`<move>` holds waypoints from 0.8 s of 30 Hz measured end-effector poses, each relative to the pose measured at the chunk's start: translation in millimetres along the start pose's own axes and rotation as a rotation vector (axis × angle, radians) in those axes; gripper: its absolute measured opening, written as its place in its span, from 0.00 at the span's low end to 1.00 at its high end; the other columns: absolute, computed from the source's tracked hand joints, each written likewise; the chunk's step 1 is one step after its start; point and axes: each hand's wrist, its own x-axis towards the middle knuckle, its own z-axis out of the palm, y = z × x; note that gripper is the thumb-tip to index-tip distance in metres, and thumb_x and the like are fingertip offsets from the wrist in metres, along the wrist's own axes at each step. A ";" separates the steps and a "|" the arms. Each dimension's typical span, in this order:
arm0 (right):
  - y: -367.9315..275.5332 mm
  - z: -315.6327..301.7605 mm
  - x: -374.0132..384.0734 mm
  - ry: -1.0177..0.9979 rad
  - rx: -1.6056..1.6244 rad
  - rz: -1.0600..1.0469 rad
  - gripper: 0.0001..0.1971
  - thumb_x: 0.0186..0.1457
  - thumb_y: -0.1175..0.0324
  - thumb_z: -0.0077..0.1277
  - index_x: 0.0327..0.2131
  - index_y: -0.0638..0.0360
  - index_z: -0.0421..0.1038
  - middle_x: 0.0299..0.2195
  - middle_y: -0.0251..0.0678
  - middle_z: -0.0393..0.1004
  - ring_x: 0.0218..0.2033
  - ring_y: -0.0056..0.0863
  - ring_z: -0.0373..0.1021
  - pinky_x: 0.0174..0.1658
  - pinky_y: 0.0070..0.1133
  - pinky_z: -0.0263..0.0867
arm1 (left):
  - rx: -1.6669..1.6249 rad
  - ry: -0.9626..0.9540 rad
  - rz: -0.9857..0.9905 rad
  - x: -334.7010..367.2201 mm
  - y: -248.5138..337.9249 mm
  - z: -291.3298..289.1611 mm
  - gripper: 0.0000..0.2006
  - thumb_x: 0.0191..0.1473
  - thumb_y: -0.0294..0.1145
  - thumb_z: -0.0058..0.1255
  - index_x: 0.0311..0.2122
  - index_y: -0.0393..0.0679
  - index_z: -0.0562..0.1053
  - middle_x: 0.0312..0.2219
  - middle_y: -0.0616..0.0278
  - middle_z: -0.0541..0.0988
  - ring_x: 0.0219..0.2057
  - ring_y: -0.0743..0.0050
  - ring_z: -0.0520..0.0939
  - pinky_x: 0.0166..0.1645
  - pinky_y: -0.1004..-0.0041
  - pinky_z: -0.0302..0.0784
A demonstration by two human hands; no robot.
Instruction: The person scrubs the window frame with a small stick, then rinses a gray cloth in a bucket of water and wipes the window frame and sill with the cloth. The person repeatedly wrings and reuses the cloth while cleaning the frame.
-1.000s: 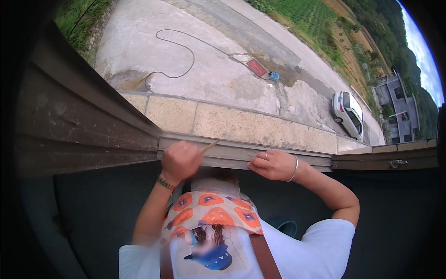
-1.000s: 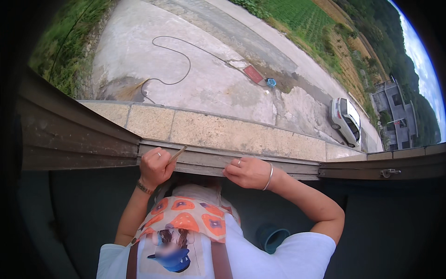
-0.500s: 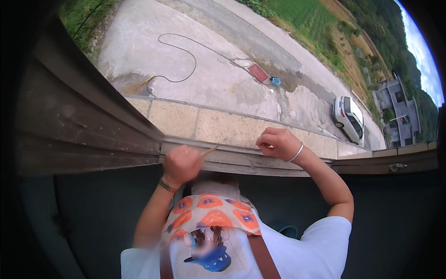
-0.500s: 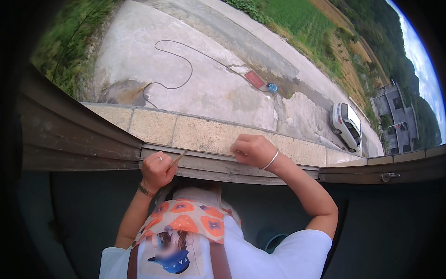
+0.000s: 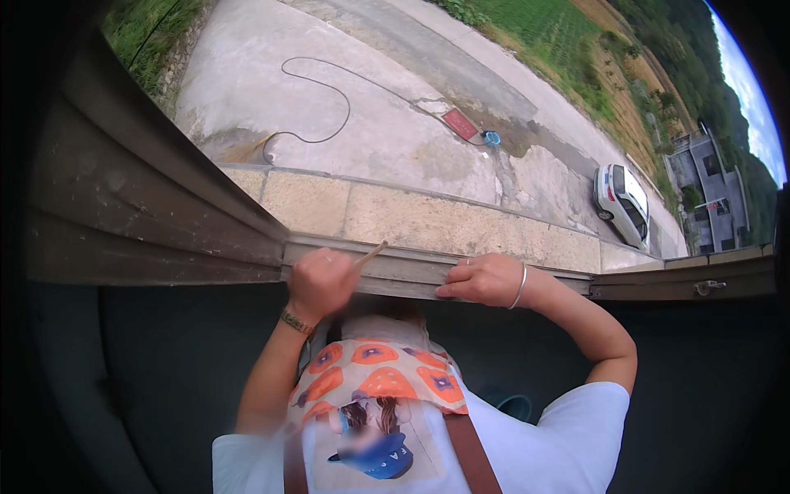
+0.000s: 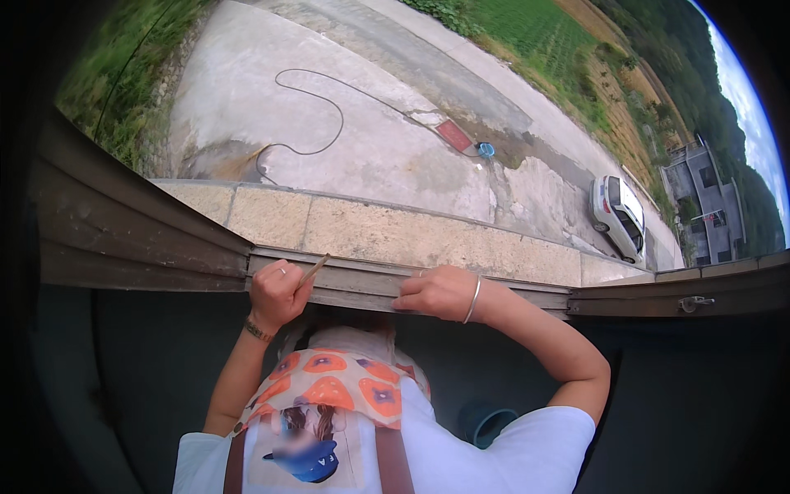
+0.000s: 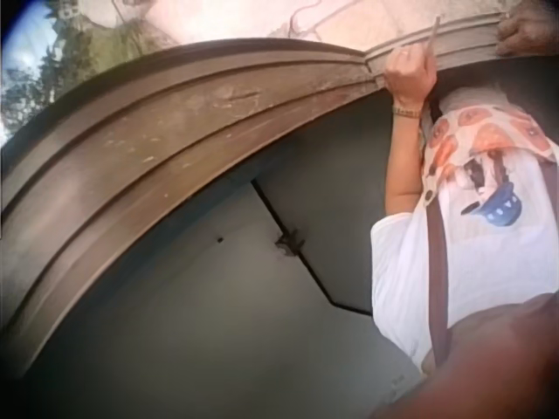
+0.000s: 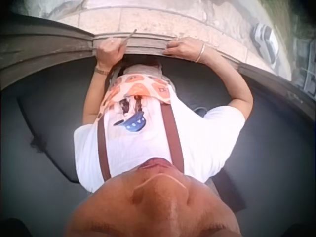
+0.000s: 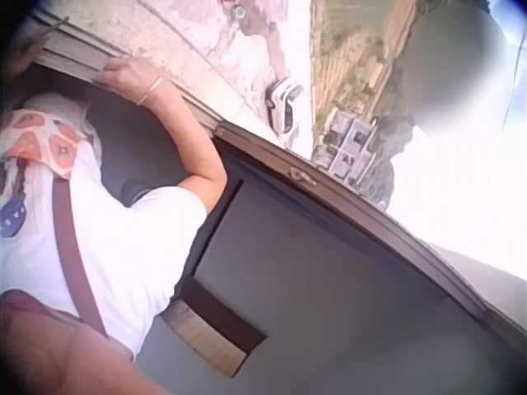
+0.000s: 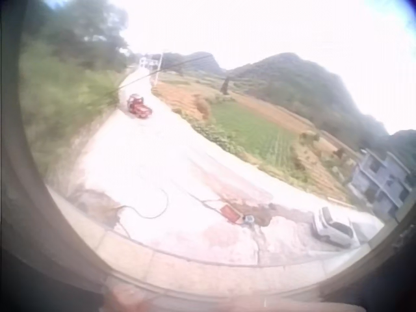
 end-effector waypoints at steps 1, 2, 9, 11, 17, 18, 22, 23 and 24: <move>0.2 1.7 0.3 -0.002 -0.013 -0.023 0.14 0.48 0.71 0.46 0.41 0.55 0.72 0.28 0.36 0.68 0.31 0.35 0.70 0.31 0.28 0.68 | 0.000 -0.004 0.001 0.6 0.2 -0.3 0.15 0.44 0.29 0.54 0.16 0.43 0.60 0.12 0.58 0.61 0.16 0.56 0.67 0.20 0.64 0.61; 0.9 4.0 -0.3 -0.006 -0.041 -0.049 0.15 0.48 0.71 0.46 0.42 0.56 0.71 0.28 0.36 0.68 0.31 0.34 0.70 0.31 0.28 0.68 | 0.001 -0.009 0.001 1.1 0.4 -0.8 0.15 0.44 0.29 0.54 0.16 0.43 0.60 0.12 0.58 0.61 0.16 0.56 0.67 0.20 0.64 0.61; 3.1 10.0 10.5 -0.060 -0.097 -0.126 0.06 0.46 0.71 0.47 0.30 0.59 0.68 0.27 0.37 0.67 0.30 0.36 0.70 0.29 0.29 0.68 | 0.003 0.003 -0.009 -0.9 -1.6 1.3 0.15 0.44 0.30 0.54 0.15 0.43 0.60 0.11 0.58 0.61 0.16 0.56 0.67 0.19 0.63 0.60; 4.3 8.8 16.2 -0.112 -0.107 -0.126 0.04 0.44 0.71 0.48 0.25 0.60 0.66 0.26 0.38 0.67 0.30 0.37 0.71 0.29 0.31 0.68 | 0.004 0.003 -0.001 0.0 -1.1 1.0 0.15 0.44 0.30 0.54 0.15 0.43 0.60 0.11 0.58 0.61 0.16 0.56 0.67 0.19 0.63 0.60; 5.0 6.6 25.4 -0.094 0.045 -0.037 0.05 0.40 0.72 0.52 0.24 0.59 0.67 0.24 0.39 0.68 0.26 0.40 0.69 0.29 0.31 0.67 | 0.007 0.014 0.004 -0.8 -2.0 0.4 0.15 0.43 0.28 0.54 0.15 0.43 0.60 0.11 0.58 0.61 0.16 0.57 0.68 0.19 0.64 0.61; 8.8 5.8 24.8 -0.026 0.124 -0.016 0.05 0.40 0.72 0.52 0.24 0.59 0.68 0.24 0.39 0.68 0.25 0.40 0.69 0.29 0.31 0.66 | 0.006 0.018 0.005 -0.3 -1.9 0.4 0.14 0.42 0.28 0.54 0.15 0.43 0.60 0.11 0.58 0.61 0.16 0.57 0.68 0.19 0.64 0.61; 60.7 -21.8 22.1 0.430 0.084 0.241 0.02 0.40 0.76 0.50 0.22 0.57 0.71 0.21 0.37 0.70 0.24 0.39 0.70 0.29 0.29 0.67 | 0.019 0.022 0.005 -2.8 -2.7 1.0 0.15 0.42 0.28 0.54 0.15 0.43 0.60 0.12 0.58 0.61 0.16 0.57 0.68 0.19 0.64 0.61; 88.1 -25.0 12.2 0.470 -0.080 0.331 0.05 0.41 0.76 0.50 0.26 0.56 0.72 0.25 0.37 0.72 0.27 0.39 0.71 0.31 0.29 0.68 | 0.017 0.022 0.010 -1.4 -2.1 1.0 0.15 0.42 0.28 0.54 0.15 0.43 0.60 0.12 0.58 0.61 0.16 0.57 0.68 0.19 0.64 0.61; 104.8 -27.3 3.4 0.414 -0.270 0.466 0.11 0.43 0.76 0.51 0.33 0.54 0.73 0.31 0.37 0.73 0.32 0.39 0.71 0.34 0.29 0.68 | 0.019 0.022 0.011 -0.9 -1.8 0.9 0.15 0.42 0.27 0.54 0.15 0.43 0.60 0.12 0.58 0.61 0.16 0.57 0.68 0.19 0.64 0.61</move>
